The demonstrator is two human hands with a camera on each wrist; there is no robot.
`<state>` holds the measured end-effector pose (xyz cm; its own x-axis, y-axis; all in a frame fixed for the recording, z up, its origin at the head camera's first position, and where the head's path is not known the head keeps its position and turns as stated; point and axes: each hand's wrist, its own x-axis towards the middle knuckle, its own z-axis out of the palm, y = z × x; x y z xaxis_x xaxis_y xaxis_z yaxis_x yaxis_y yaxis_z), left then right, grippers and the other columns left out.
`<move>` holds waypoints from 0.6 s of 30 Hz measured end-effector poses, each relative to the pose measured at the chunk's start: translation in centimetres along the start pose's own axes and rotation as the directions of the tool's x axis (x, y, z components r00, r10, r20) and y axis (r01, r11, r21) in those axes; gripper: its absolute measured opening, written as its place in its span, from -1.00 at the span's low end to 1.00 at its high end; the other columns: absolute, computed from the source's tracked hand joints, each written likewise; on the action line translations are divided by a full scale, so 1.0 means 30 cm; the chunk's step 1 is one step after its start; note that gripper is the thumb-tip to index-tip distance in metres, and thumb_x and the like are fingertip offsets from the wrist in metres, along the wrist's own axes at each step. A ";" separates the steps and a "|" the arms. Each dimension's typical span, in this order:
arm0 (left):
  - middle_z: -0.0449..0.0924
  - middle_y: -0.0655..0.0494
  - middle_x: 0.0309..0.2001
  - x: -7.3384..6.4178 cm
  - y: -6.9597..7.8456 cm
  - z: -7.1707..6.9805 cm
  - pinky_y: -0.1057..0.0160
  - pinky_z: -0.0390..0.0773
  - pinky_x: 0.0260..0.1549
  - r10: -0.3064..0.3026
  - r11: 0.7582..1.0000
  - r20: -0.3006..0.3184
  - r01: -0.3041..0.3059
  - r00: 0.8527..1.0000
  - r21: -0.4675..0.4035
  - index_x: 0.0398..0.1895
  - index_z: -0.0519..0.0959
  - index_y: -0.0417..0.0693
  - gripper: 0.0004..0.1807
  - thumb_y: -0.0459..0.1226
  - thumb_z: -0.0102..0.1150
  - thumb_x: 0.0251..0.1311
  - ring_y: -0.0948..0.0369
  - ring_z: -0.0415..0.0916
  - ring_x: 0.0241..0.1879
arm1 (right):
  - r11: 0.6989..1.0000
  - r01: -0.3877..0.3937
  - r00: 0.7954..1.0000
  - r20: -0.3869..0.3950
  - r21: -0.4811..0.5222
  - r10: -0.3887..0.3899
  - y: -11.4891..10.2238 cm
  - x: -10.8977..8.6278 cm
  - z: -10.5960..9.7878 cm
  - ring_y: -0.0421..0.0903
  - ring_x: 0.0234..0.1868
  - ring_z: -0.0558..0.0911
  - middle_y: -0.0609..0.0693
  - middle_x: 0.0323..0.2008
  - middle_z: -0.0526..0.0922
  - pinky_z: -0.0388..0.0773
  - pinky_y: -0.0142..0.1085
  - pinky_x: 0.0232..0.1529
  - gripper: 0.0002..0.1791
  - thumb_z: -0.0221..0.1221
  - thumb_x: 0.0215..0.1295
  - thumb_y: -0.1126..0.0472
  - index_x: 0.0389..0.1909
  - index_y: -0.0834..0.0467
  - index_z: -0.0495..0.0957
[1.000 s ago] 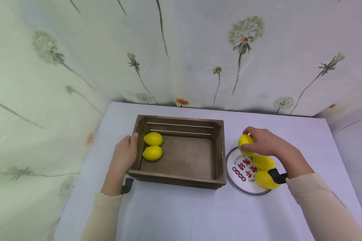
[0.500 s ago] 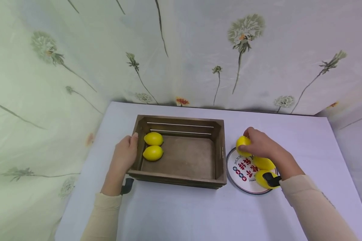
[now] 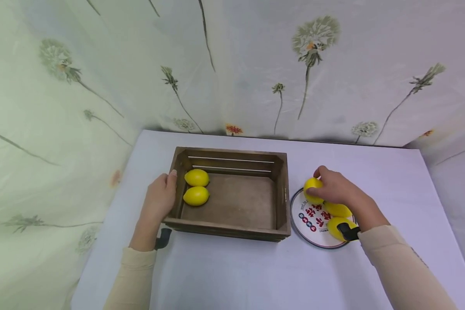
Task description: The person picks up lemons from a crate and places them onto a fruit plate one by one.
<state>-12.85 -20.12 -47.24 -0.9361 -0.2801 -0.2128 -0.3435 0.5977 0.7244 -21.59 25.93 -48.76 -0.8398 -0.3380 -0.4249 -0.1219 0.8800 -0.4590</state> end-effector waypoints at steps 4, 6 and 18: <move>0.39 -0.03 -0.53 -0.001 0.001 -0.002 0.20 0.43 -0.61 0.001 1.000 0.002 -0.001 1.000 -0.004 -0.22 0.51 -0.19 -0.46 0.08 -0.24 0.66 0.06 0.40 -0.56 | 1.000 -0.006 1.000 0.009 0.007 0.006 0.008 0.000 0.003 0.02 -0.28 0.61 0.31 -0.09 0.64 0.67 -0.09 -0.18 -0.27 0.38 0.33 -0.04 0.22 0.40 0.31; 0.39 -0.03 -0.53 -0.001 0.001 -0.003 0.21 0.43 -0.61 0.005 1.000 0.002 -0.005 1.000 -0.006 -0.22 0.51 -0.20 -0.45 0.08 -0.24 0.66 0.07 0.39 -0.56 | 1.000 -0.010 1.000 0.009 0.005 0.010 0.010 0.001 0.003 -0.01 -0.31 0.58 0.21 -0.17 0.65 0.64 -0.16 -0.23 -0.26 0.38 0.32 -0.03 0.22 0.41 0.31; 0.41 -0.04 -0.51 0.001 0.003 -0.005 0.19 0.46 -0.58 0.009 1.000 0.010 -0.009 1.000 -0.007 -0.17 0.52 -0.22 -0.45 0.07 -0.25 0.66 0.05 0.43 -0.53 | 0.999 -0.033 0.999 0.023 0.005 0.033 0.019 -0.001 0.006 -0.01 -0.32 0.56 0.10 -0.27 0.63 0.60 -0.15 -0.24 -0.26 0.39 0.32 -0.04 0.20 0.42 0.31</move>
<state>-12.90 -20.19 -47.09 -0.9399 -0.2674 -0.2124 -0.3344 0.5950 0.7309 -21.53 26.39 -49.14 -0.8310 -0.3161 -0.4577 -0.0912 0.8891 -0.4486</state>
